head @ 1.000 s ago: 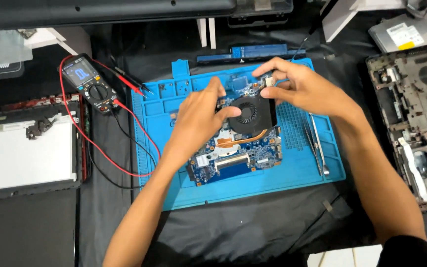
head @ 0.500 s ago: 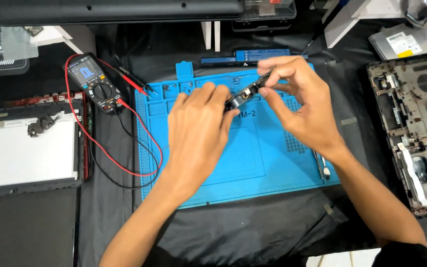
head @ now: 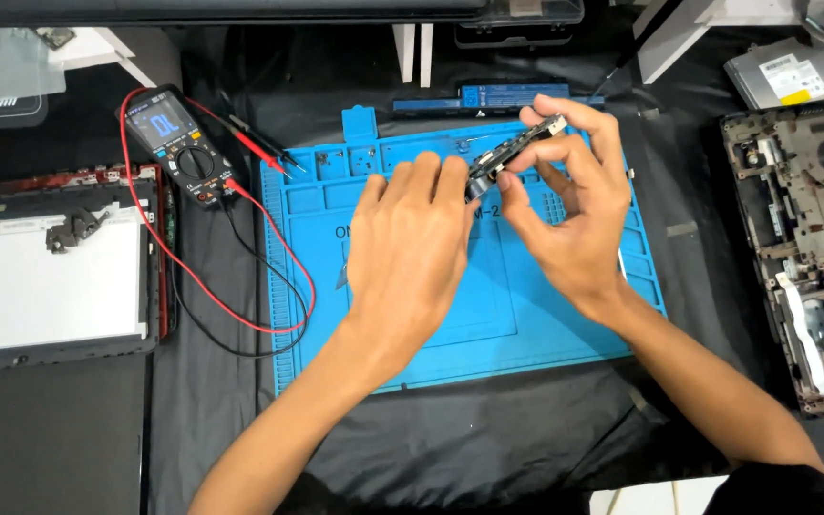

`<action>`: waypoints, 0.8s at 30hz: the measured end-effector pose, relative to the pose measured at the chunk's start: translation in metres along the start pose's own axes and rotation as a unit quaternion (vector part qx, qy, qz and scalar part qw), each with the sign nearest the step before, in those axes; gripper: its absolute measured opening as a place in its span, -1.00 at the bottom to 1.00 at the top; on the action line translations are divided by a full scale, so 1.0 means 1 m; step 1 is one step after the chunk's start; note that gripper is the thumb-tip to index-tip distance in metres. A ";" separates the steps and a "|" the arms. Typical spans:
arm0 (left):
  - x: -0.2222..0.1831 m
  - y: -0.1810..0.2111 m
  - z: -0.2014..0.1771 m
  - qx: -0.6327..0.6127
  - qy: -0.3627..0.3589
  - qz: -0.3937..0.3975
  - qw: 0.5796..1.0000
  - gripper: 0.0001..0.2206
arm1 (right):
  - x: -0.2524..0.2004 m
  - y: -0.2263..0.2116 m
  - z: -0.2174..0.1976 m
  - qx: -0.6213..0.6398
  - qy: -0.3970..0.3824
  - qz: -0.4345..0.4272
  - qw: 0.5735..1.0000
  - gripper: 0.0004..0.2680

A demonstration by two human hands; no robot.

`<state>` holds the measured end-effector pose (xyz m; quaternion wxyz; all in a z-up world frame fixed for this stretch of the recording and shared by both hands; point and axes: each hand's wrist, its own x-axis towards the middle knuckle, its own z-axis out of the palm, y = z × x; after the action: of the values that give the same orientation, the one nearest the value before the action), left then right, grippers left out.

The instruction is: Using a multimeter to test electrical components on a laptop motherboard and inspecting laptop parts.

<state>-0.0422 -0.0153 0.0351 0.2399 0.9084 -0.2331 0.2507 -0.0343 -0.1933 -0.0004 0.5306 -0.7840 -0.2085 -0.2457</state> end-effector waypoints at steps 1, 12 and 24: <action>0.000 0.000 0.001 0.000 0.002 0.002 1.000 -0.79 | -0.001 0.000 0.001 -0.012 0.008 0.008 1.000 -0.87; -0.001 0.003 0.003 0.038 -0.007 0.013 0.999 -0.85 | -0.006 -0.001 0.014 0.032 0.066 0.037 0.997 -0.87; 0.008 -0.012 -0.003 -0.016 -0.009 0.017 1.000 -0.75 | -0.004 0.011 0.008 0.055 0.033 0.012 0.998 -0.87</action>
<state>-0.0306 -0.0068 0.0380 0.2481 0.9026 -0.2544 0.2431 -0.0296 -0.1894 -0.0133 0.5828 -0.7473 -0.1946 -0.2531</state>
